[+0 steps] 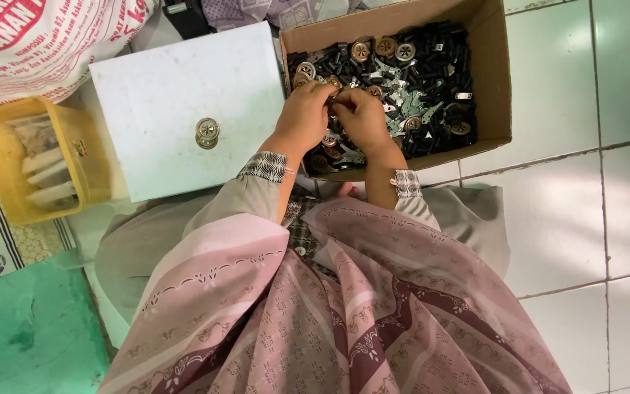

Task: Sorting and packaging small decorative metal items from a bulk box into individual plastic bags.

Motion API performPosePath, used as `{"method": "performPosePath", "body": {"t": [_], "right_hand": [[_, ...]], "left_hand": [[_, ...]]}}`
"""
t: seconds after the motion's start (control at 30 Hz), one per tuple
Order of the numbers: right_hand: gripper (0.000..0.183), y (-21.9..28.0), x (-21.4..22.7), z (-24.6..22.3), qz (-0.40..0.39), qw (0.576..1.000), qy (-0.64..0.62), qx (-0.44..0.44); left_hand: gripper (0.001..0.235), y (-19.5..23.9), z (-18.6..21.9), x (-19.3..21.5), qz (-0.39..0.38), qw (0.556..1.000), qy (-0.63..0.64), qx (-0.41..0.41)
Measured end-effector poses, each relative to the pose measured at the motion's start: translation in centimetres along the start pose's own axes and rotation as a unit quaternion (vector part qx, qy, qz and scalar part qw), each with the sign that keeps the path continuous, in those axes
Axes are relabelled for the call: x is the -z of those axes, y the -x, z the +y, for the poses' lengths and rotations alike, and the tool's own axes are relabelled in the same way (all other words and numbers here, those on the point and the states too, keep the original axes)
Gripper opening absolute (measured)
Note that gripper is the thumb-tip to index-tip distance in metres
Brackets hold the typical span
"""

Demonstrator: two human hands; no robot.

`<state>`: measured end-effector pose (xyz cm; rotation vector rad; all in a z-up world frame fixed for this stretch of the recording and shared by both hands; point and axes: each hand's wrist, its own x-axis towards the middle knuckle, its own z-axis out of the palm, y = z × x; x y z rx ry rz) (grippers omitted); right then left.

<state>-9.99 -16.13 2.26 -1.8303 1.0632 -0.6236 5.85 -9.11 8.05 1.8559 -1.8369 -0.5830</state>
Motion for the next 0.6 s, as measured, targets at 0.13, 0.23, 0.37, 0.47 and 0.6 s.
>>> {"method": "performPosePath", "body": {"t": [0.13, 0.23, 0.37, 0.47, 0.6], "right_hand": [[0.015, 1.1, 1.7, -2.4, 0.039, 0.998, -0.036, 0.019], [0.015, 1.9, 2.7, -3.1, 0.088, 0.987, -0.043, 0.127], [0.012, 4.2, 3.1, -6.4, 0.086, 0.983, -0.034, 0.157], [0.01, 5.6, 1.5, -8.1, 0.055, 0.989, -0.074, 0.119], [0.011, 5.3, -3.9, -10.6, 0.046, 0.991, -0.101, 0.073]], "left_hand": [[0.034, 0.4, 0.3, -1.0, 0.017, 0.999, -0.013, 0.029], [0.027, 1.2, 1.0, -1.0, 0.071, 0.997, 0.0, 0.034], [0.019, 3.4, 2.2, 0.2, 0.163, 0.985, 0.051, -0.002], [0.019, 6.3, 2.2, 1.6, 0.208, 0.972, 0.108, 0.016], [0.022, 10.7, -0.1, 4.5, 0.278, 0.953, 0.117, 0.039]]}}
